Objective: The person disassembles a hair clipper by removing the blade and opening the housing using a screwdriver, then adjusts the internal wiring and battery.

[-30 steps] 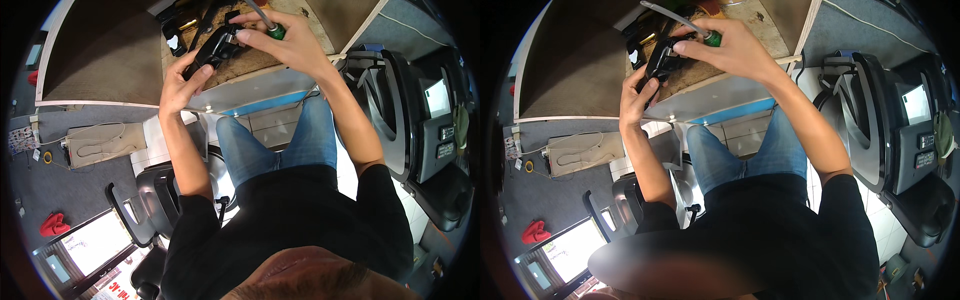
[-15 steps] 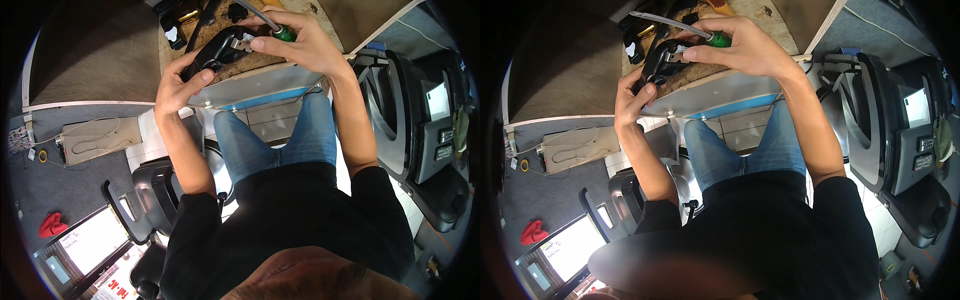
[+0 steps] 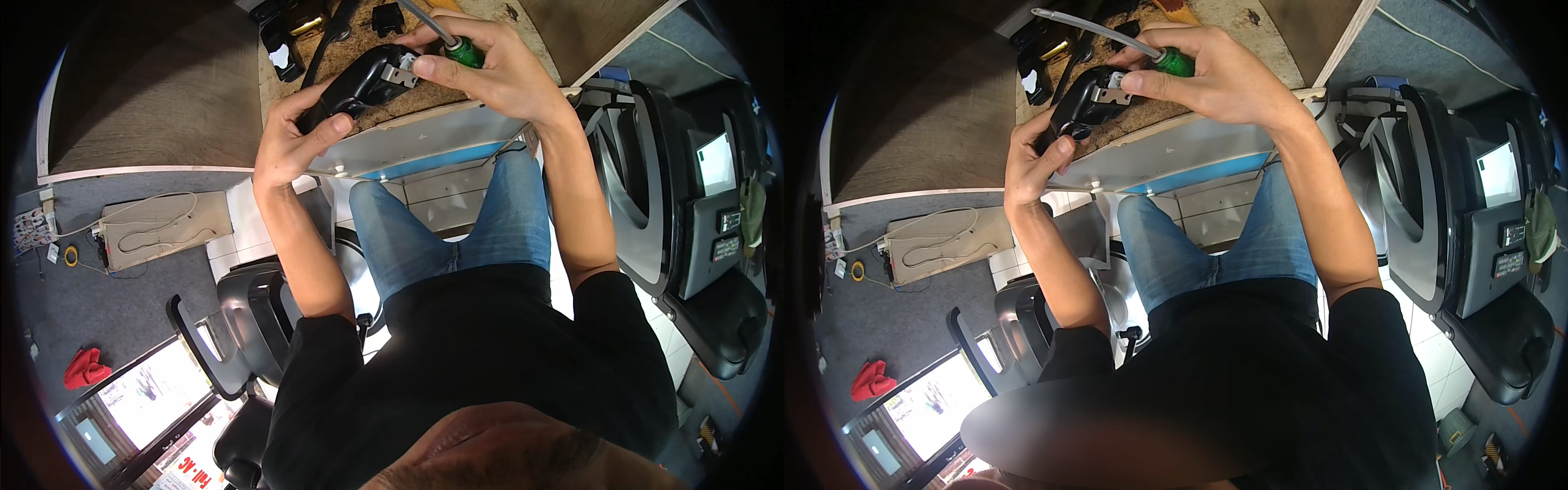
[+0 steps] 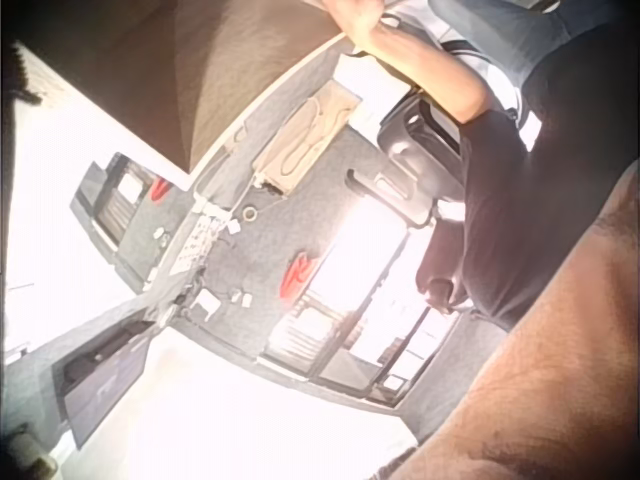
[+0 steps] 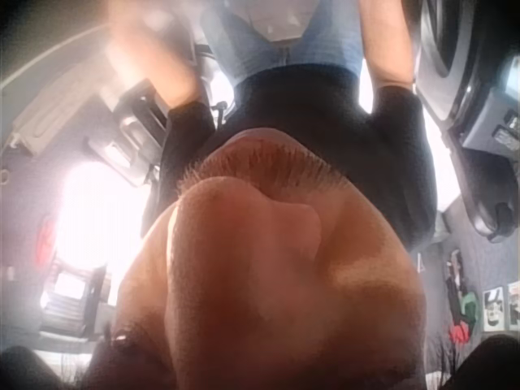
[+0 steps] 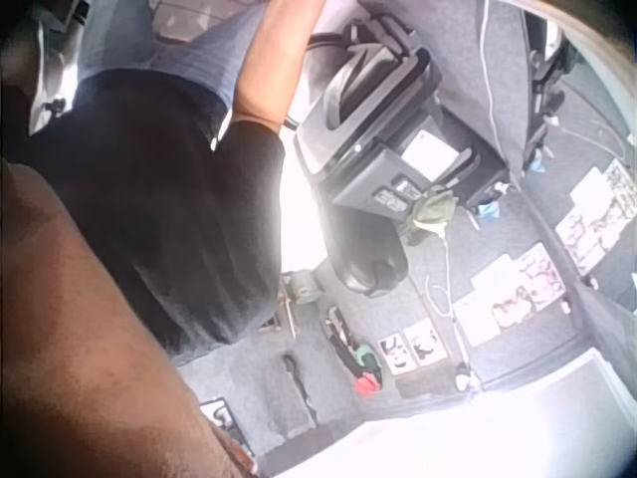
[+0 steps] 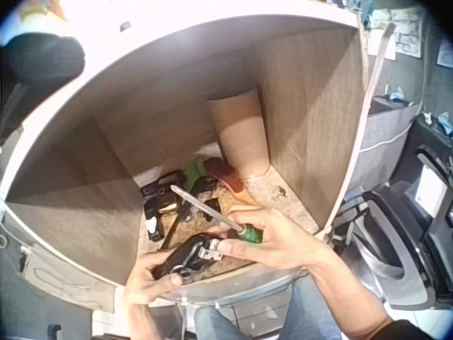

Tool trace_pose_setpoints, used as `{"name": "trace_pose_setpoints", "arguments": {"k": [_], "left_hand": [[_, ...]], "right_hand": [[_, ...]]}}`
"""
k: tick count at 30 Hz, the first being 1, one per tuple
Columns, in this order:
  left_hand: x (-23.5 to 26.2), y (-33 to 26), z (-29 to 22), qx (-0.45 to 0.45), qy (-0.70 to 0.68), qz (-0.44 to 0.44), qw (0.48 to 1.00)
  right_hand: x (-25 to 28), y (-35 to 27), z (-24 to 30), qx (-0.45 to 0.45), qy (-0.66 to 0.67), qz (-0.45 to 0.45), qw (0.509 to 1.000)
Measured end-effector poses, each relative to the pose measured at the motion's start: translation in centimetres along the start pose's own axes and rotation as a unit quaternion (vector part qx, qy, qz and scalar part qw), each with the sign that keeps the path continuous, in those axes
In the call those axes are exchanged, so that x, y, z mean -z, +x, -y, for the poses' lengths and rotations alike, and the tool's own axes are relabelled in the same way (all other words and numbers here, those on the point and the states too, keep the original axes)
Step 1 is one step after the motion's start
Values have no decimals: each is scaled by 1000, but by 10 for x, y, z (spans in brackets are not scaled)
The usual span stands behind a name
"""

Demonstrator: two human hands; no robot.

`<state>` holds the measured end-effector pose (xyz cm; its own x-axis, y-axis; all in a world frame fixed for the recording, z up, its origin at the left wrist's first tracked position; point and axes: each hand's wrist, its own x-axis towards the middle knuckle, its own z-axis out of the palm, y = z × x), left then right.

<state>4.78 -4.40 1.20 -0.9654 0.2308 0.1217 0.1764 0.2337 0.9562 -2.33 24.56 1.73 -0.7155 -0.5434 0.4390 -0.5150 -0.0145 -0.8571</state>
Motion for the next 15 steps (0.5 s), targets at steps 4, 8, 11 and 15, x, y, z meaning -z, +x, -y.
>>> {"name": "trace_pose_setpoints", "arguments": {"k": [4,8,11,15], "left_hand": [[0,-1,1,3,1,-1,1000],[1,-2,0,-4,-10,-4,1000],[0,-1,0,-2,-17,-4,1000],[0,-1,0,3,-11,2,1000]], "right_hand": [[-1,0,-5,22,-12,-7,1000],[0,-1,5,7,-14,7,1000],[-2,-1,-3,31,-8,-9,999],[-1,0,-5,37,-17,-17,999]]}}
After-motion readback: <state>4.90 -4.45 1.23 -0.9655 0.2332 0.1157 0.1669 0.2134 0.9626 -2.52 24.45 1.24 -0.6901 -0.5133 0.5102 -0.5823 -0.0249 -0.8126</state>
